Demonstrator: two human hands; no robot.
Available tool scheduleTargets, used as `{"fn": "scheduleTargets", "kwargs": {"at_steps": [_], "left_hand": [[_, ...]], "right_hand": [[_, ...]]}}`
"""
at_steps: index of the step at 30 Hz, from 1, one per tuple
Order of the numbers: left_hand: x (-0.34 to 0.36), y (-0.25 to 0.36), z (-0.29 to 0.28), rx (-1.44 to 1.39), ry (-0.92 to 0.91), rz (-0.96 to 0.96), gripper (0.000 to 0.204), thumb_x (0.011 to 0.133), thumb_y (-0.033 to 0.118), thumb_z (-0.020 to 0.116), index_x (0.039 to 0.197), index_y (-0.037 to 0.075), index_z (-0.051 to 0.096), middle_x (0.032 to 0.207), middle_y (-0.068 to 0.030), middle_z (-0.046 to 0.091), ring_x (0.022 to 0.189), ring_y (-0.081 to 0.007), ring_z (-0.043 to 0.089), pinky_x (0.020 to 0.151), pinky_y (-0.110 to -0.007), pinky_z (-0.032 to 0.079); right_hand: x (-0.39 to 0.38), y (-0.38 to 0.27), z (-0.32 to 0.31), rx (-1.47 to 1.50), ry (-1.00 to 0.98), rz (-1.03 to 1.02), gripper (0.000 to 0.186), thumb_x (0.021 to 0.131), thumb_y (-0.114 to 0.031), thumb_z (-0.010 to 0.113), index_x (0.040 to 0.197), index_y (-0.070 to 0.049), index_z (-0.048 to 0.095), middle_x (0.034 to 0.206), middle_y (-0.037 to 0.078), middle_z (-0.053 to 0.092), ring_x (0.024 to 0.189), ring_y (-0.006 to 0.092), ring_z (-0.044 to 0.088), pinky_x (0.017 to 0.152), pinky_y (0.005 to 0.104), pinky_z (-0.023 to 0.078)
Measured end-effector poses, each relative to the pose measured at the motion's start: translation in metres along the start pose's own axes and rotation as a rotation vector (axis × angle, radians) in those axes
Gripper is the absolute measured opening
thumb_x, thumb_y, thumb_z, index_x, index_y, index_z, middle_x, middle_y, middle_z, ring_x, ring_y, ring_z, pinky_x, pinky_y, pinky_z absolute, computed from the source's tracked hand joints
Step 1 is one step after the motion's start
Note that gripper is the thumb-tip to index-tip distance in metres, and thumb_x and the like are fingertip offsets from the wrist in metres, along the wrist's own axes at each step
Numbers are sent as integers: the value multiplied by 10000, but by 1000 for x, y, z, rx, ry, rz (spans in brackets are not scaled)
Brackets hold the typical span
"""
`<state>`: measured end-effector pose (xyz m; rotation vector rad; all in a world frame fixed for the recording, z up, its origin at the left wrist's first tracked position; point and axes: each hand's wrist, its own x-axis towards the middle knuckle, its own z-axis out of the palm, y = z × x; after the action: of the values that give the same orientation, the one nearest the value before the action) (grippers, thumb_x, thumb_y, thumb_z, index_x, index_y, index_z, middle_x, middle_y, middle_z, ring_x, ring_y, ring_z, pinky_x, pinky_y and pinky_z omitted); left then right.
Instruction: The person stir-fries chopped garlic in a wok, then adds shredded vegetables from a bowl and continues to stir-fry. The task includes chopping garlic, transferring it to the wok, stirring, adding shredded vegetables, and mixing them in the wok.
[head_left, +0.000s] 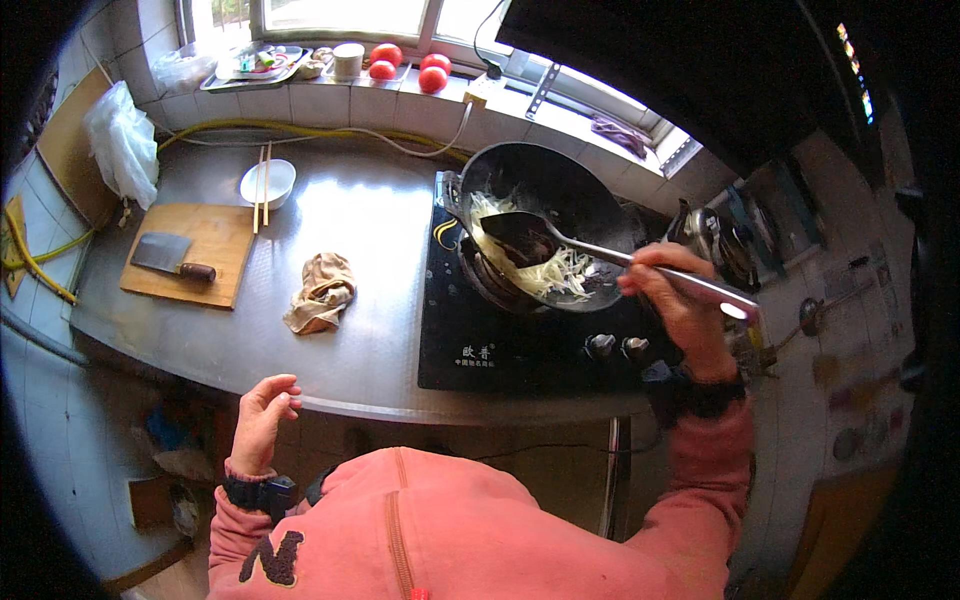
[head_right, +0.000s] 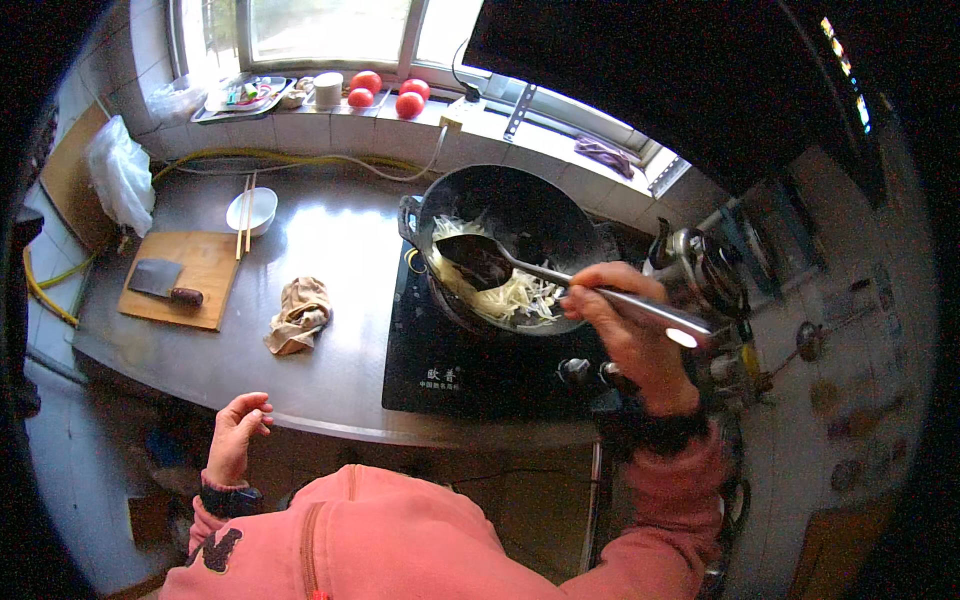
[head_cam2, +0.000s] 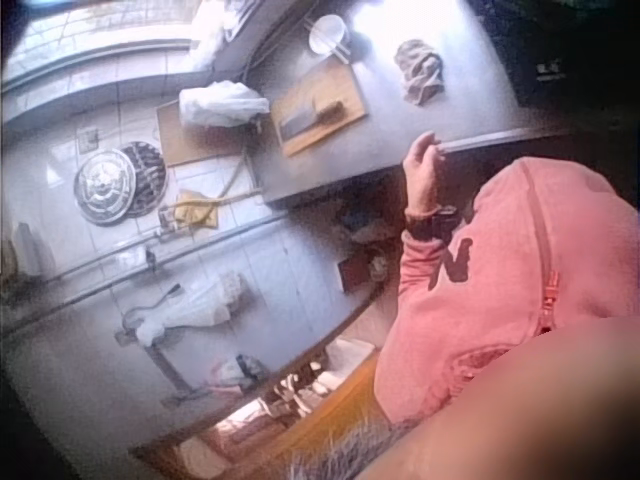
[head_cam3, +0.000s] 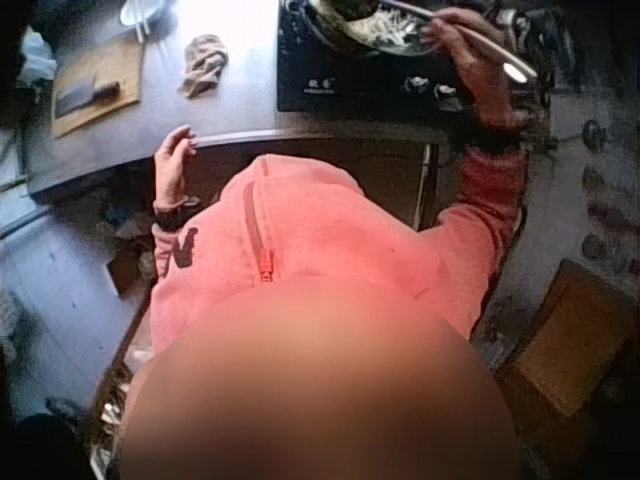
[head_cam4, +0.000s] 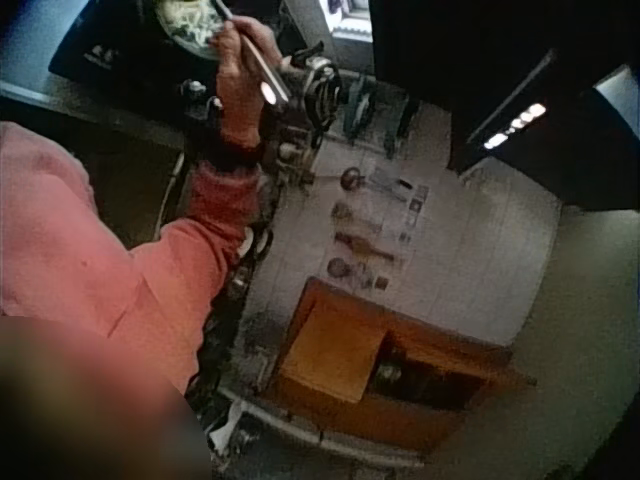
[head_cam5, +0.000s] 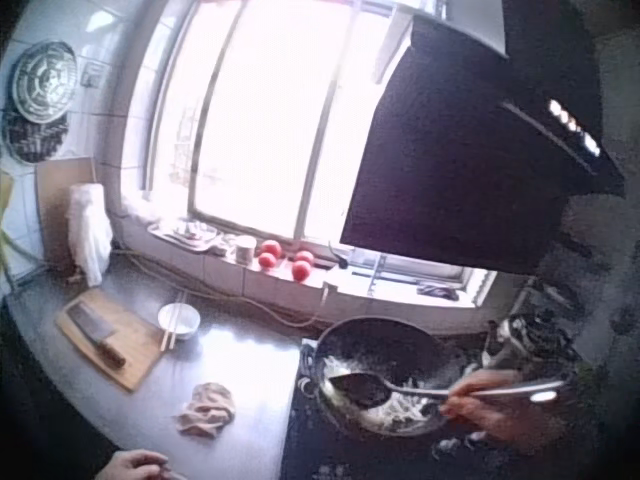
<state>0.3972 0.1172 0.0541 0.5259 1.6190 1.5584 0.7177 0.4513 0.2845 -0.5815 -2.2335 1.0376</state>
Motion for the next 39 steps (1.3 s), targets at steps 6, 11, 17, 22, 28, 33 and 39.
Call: {"fn": "scheduleTargets", "kwargs": {"at_steps": [6,11,17,22,28,33,39], "left_hand": [[7,6,4,33,-34,11,265,882,16,524,1135,-4,602,984,-87,641,820,-141,613,690,-246,491],[2,1,-3,8,15,-15,268,880,14,526,1136,-8,603,977,-94,643,820,-149,616,693,-248,493],[7,0,7,5,-34,-24,259,881,20,531,1127,-8,610,978,-95,643,820,-144,616,696,-250,496],[6,1,3,10,-20,-11,258,877,18,540,1122,-10,614,973,-94,645,813,-138,616,694,-249,497],[-1,-5,-8,-9,34,-59,258,878,18,535,1122,-6,616,971,-89,644,815,-138,613,689,-249,495],[4,-2,0,25,-10,-38,267,885,13,515,1139,-14,593,991,-89,638,799,-133,609,694,-248,496],[-2,-7,-8,-26,49,-61,257,877,15,534,1121,-13,610,966,-87,645,812,-132,609,696,-251,495]], "right_hand": [[10,40,-10,-46,209,263,111,883,-82,637,976,-23,636,844,89,657,757,132,642,707,261,533],[3,-7,-82,-384,-344,-137,83,859,-48,643,939,-35,622,892,68,611,823,157,579,714,300,483],[28,26,-68,-153,-564,-209,101,846,-54,657,938,-47,618,902,61,595,835,174,571,736,314,474],[29,38,-48,-300,-245,-109,93,824,-53,683,894,-39,623,880,56,605,817,140,577,708,270,472],[12,13,-56,-229,-280,36,95,803,-35,698,870,-43,631,865,51,617,768,132,578,672,269,475],[37,60,-6,-261,-2,124,166,886,-160,653,1014,-58,620,903,71,637,798,155,620,724,279,503],[42,53,-62,-257,453,388,266,896,-274,634,1063,-69,611,875,87,673,792,173,656,747,311,520]]}}
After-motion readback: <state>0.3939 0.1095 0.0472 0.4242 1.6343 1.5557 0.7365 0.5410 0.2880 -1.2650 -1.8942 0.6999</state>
